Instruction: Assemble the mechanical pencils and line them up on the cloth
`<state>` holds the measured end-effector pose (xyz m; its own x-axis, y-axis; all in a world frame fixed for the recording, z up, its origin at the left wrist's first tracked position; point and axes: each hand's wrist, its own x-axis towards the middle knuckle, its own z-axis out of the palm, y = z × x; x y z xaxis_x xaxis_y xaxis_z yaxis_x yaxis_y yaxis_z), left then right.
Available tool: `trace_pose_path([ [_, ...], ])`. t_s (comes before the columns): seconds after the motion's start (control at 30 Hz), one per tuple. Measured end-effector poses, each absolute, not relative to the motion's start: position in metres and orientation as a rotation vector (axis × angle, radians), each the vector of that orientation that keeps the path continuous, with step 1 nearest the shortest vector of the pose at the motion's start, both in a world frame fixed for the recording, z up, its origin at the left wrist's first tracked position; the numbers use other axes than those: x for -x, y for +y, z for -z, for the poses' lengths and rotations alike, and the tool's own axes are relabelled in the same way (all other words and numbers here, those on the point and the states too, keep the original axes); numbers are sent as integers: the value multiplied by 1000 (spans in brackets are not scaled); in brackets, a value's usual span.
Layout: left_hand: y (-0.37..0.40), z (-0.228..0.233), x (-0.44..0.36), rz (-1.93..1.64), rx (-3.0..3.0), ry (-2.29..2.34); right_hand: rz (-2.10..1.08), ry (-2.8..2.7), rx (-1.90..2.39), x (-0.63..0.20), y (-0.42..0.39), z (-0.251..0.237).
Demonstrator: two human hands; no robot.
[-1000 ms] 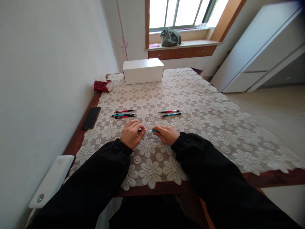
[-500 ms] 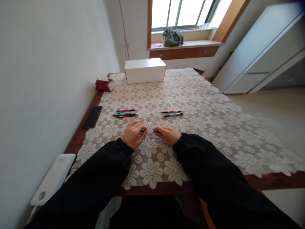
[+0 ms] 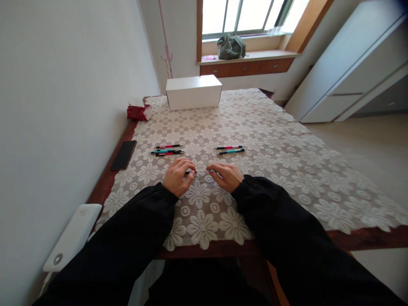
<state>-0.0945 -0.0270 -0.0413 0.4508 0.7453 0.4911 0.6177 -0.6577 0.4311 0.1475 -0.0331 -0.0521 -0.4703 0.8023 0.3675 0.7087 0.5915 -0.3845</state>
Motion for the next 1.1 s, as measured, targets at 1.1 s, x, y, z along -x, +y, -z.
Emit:
trace_pose_path([
  [1.1, -21, 50, 96, -879, -2576, 1107, -322, -2433, 1260, -149, -30, 53],
])
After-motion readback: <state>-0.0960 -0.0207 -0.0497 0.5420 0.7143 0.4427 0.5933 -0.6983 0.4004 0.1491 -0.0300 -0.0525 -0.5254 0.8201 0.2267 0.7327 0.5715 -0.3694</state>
